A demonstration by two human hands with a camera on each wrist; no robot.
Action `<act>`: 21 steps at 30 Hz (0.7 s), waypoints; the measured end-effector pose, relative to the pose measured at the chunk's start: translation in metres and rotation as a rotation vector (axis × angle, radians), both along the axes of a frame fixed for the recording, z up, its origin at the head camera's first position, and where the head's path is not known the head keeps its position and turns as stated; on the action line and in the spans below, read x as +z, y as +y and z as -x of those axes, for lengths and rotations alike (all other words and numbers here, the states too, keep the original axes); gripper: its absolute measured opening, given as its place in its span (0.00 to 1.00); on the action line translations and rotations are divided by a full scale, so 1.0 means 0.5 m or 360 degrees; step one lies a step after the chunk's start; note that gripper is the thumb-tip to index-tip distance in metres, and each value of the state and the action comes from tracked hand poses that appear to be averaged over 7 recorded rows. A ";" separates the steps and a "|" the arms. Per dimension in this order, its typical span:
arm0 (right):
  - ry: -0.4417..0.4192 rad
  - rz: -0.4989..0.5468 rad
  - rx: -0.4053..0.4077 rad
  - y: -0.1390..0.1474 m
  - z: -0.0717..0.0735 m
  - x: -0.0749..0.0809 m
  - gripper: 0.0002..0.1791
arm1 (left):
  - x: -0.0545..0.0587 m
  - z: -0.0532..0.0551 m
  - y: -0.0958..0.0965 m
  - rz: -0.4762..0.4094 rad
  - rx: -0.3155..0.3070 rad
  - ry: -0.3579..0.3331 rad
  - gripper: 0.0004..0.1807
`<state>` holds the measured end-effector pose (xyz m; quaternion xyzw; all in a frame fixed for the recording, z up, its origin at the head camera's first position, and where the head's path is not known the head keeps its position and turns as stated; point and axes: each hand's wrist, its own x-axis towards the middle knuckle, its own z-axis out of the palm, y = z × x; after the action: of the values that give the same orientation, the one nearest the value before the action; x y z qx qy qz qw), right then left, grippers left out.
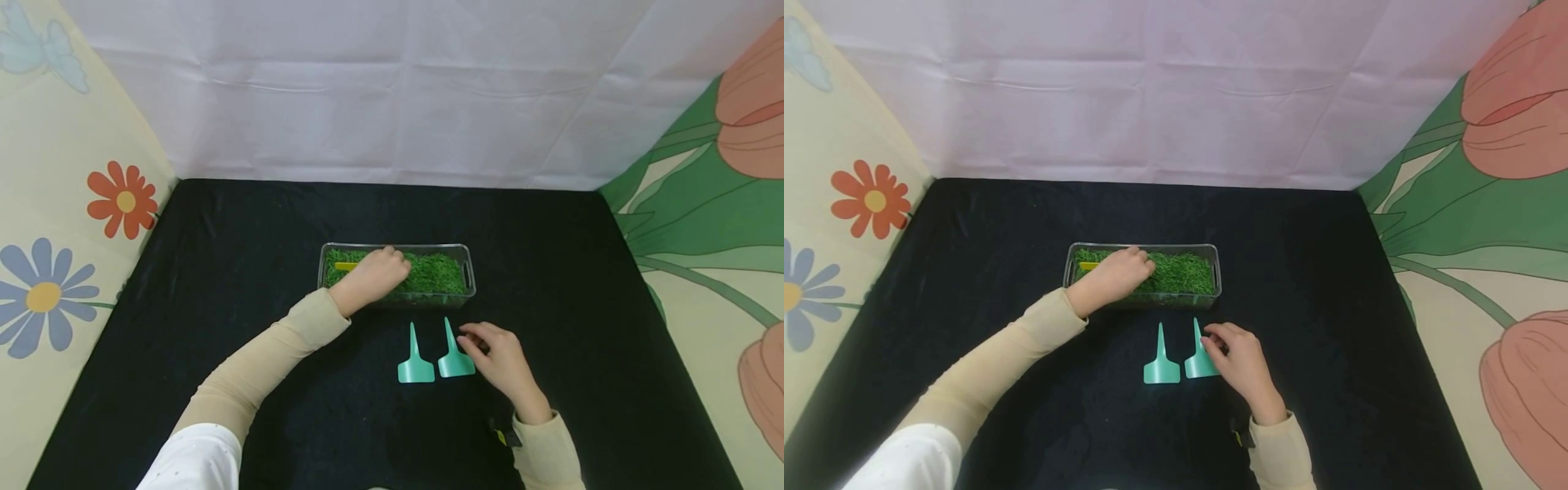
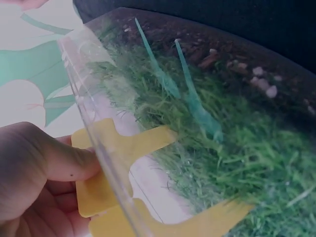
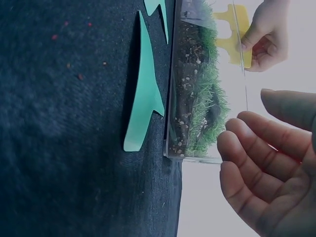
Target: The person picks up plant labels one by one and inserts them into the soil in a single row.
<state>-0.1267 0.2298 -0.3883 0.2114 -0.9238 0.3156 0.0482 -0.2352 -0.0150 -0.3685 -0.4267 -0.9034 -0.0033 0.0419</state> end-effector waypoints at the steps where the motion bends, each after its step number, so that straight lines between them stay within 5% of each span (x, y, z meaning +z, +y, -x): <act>1: 0.0005 -0.0001 0.0003 0.000 0.000 0.000 0.06 | 0.000 0.001 -0.001 -0.0005 0.0008 -0.0011 0.08; 11: 0.0011 -0.0015 0.0008 0.001 -0.002 -0.001 0.07 | 0.010 0.005 -0.010 -0.0024 0.0059 -0.0200 0.09; 21: -0.0002 -0.0029 0.0001 0.000 -0.001 -0.003 0.07 | 0.005 0.006 -0.013 0.0000 0.0078 -0.0157 0.09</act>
<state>-0.1260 0.2298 -0.3897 0.2120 -0.9266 0.3073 0.0457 -0.2381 -0.0215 -0.3658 -0.4038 -0.9146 -0.0233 -0.0025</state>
